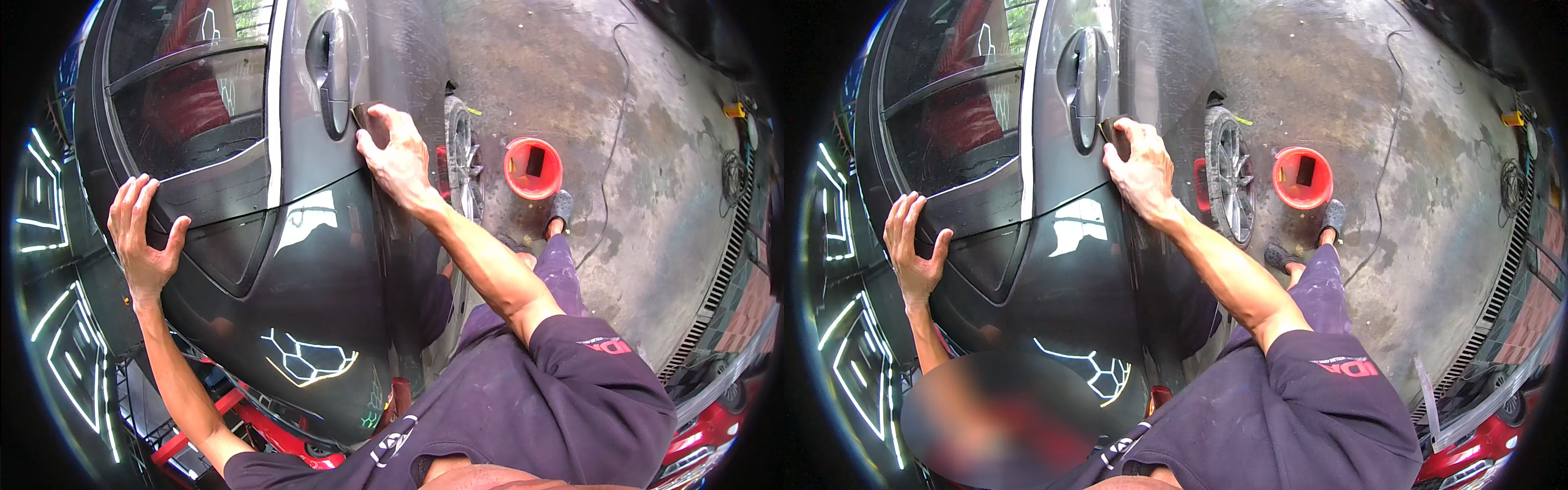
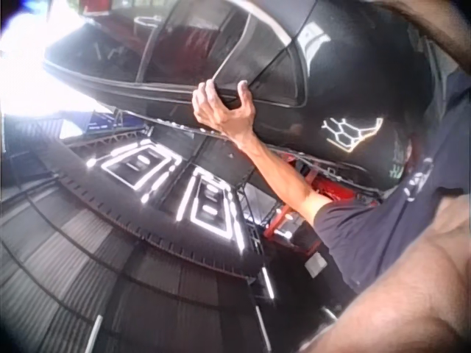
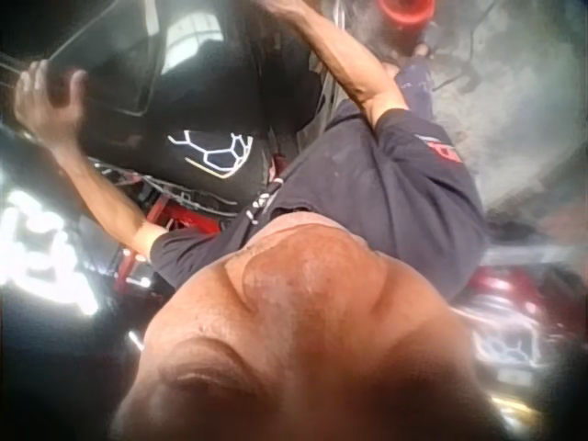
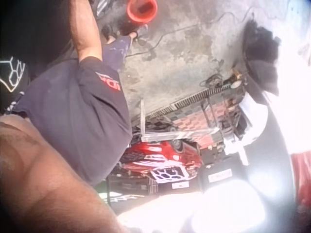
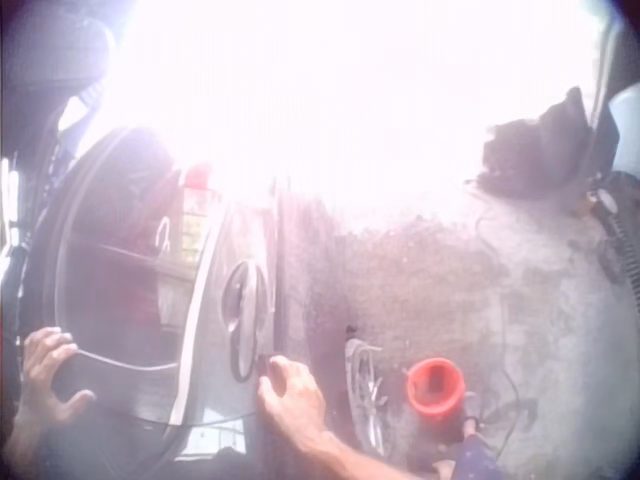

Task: The person uses a small rectangular block to rub the surface of a dark car door and rear quarter panel. They repeatedly dip the block into a red bucket of liquid and continue rubbing the car's paintwork in a systematic manner.

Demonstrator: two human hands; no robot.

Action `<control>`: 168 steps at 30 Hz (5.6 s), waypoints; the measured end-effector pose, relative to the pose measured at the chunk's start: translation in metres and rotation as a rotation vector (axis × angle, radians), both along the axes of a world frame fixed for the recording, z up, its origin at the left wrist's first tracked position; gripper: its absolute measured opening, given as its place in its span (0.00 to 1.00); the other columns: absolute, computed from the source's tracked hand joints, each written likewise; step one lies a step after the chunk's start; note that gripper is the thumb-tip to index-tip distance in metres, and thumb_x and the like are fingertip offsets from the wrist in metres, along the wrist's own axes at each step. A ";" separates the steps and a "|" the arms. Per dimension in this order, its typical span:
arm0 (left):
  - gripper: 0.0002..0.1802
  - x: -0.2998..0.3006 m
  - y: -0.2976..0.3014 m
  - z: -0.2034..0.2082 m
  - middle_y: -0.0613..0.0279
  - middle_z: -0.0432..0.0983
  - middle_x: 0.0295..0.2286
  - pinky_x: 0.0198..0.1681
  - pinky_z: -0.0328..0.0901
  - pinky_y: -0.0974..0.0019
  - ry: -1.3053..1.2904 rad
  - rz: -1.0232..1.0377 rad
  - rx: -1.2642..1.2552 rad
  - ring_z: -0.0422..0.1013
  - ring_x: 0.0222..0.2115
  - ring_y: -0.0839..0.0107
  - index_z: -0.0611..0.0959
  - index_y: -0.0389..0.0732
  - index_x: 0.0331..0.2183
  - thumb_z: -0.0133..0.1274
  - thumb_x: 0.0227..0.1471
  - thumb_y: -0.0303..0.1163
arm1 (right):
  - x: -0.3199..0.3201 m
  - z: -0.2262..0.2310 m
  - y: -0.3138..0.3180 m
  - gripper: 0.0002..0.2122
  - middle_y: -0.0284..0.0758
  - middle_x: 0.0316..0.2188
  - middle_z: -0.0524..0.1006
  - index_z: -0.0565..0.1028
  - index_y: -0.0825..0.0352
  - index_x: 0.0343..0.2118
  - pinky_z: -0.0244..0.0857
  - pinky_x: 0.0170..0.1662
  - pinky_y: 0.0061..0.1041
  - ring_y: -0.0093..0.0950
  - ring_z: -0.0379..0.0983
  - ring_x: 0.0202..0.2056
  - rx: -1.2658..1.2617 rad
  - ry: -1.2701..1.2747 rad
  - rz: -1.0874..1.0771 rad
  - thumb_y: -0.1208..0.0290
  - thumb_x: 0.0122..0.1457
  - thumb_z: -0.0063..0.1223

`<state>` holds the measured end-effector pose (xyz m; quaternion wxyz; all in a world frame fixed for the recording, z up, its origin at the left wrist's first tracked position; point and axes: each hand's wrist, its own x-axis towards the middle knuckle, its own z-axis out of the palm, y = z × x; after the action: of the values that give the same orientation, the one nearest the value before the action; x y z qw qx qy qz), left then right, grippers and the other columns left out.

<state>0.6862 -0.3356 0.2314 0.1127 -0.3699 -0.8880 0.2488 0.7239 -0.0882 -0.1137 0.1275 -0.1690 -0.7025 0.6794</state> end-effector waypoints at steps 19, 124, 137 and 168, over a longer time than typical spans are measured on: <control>0.34 -0.005 0.008 0.002 0.58 0.75 0.59 0.69 0.55 0.48 -0.014 0.034 -0.013 0.66 0.64 0.53 0.82 0.43 0.56 0.70 0.49 0.45 | -0.157 -0.032 0.062 0.23 0.44 0.52 0.80 0.78 0.61 0.55 0.70 0.58 0.39 0.41 0.77 0.55 0.024 0.043 0.054 0.56 0.58 0.65; 0.34 -0.006 -0.011 -0.005 0.63 0.76 0.59 0.69 0.57 0.50 0.069 -0.054 0.009 0.67 0.64 0.60 0.83 0.50 0.57 0.71 0.51 0.49 | -0.051 0.002 0.010 0.20 0.48 0.47 0.78 0.76 0.60 0.52 0.72 0.53 0.46 0.49 0.78 0.49 0.108 0.007 -0.062 0.59 0.59 0.61; 0.33 -0.013 -0.016 -0.010 0.63 0.77 0.58 0.68 0.57 0.52 0.058 -0.087 0.043 0.67 0.63 0.61 0.83 0.49 0.57 0.71 0.52 0.48 | 0.026 -0.003 -0.012 0.16 0.46 0.46 0.79 0.77 0.61 0.50 0.73 0.52 0.44 0.46 0.77 0.50 0.159 0.155 -0.054 0.62 0.60 0.61; 0.34 -0.015 -0.018 -0.013 0.61 0.75 0.59 0.69 0.58 0.52 0.116 -0.151 0.104 0.67 0.63 0.59 0.81 0.48 0.59 0.69 0.54 0.50 | 0.036 0.036 -0.029 0.22 0.45 0.49 0.77 0.74 0.61 0.54 0.73 0.54 0.43 0.46 0.78 0.49 0.272 0.115 0.051 0.59 0.58 0.64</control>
<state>0.6716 -0.3532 0.2186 0.2012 -0.4145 -0.8614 0.2138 0.7604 -0.1167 -0.0773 0.1721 -0.0933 -0.7835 0.5897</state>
